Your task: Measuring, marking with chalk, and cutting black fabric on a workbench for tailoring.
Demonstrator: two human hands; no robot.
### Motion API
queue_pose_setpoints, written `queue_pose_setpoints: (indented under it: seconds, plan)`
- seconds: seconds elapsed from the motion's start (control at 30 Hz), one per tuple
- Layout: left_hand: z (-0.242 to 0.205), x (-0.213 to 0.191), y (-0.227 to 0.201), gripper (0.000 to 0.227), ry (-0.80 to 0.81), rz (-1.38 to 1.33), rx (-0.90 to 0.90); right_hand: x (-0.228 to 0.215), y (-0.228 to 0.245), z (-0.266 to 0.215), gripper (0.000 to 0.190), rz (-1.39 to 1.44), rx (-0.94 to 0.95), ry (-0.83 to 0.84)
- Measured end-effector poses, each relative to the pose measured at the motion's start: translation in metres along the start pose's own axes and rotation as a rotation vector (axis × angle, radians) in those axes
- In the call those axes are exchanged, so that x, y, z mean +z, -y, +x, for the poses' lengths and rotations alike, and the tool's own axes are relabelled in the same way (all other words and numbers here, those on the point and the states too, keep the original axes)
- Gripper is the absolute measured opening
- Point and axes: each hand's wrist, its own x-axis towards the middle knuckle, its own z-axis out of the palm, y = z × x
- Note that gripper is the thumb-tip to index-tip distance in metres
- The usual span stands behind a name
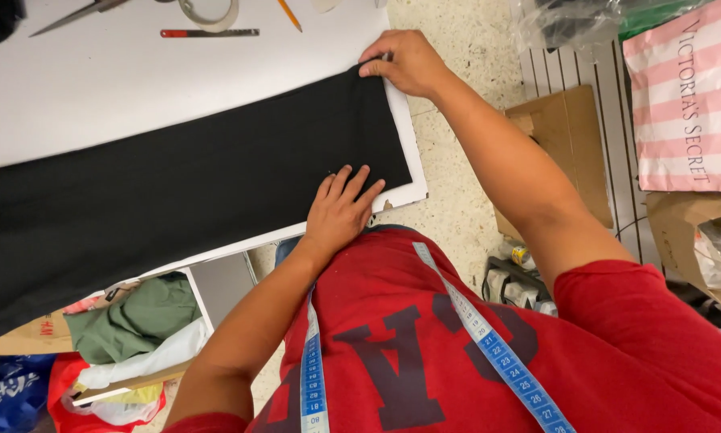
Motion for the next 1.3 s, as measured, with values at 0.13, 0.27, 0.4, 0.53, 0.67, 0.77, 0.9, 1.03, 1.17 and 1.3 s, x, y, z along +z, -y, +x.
queue_pose_setpoints:
  seconds: [0.13, 0.27, 0.4, 0.53, 0.67, 0.77, 0.9, 1.03, 1.17, 1.3]
  plan:
    - [0.003, 0.004, -0.003, 0.045, 0.077, 0.023, -0.028, 0.006, -0.022, 0.004, 0.019, -0.098, -0.095, 0.04]
    - [0.011, 0.002, -0.01, 0.065, 0.18, -0.046, -0.075, 0.005, -0.016, 0.001, 0.018, -0.069, 0.011, 0.051]
    - [0.012, 0.008, -0.01, 0.063, 0.213, -0.103, -0.069, -0.006, 0.011, 0.006, 0.011, 0.05, 0.037, 0.032]
    - [0.01, 0.006, -0.01, 0.065, 0.251, -0.112, -0.057, -0.001, -0.01, 0.013, 0.013, -0.066, -0.028, 0.091]
    - [0.018, 0.001, -0.008, 0.063, 0.23, -0.136, -0.08, 0.0, -0.029, 0.018, 0.021, -0.137, -0.026, 0.076]
    - [0.028, -0.003, -0.008, 0.055, 0.13, -0.25, -0.136, -0.003, -0.014, 0.001, 0.022, -0.121, -0.146, -0.111]
    - [0.083, -0.006, 0.042, 0.034, -0.168, -0.264, -0.266, 0.006, 0.017, -0.034, 0.019, -0.019, -0.154, -0.359]
    - [0.103, 0.049, 0.128, 0.039, -0.004, -0.145, -0.554, 0.015, 0.017, -0.042, 0.047, 0.103, -0.096, -0.277]
    - [0.116, 0.056, 0.147, 0.019, 0.015, -0.337, -0.512, -0.003, 0.005, -0.015, 0.057, 0.069, 0.094, -0.006]
    - [0.113, 0.064, 0.142, 0.01, -0.071, -0.459, -0.543, -0.014, 0.005, -0.002, 0.059, -0.07, 0.106, 0.25]
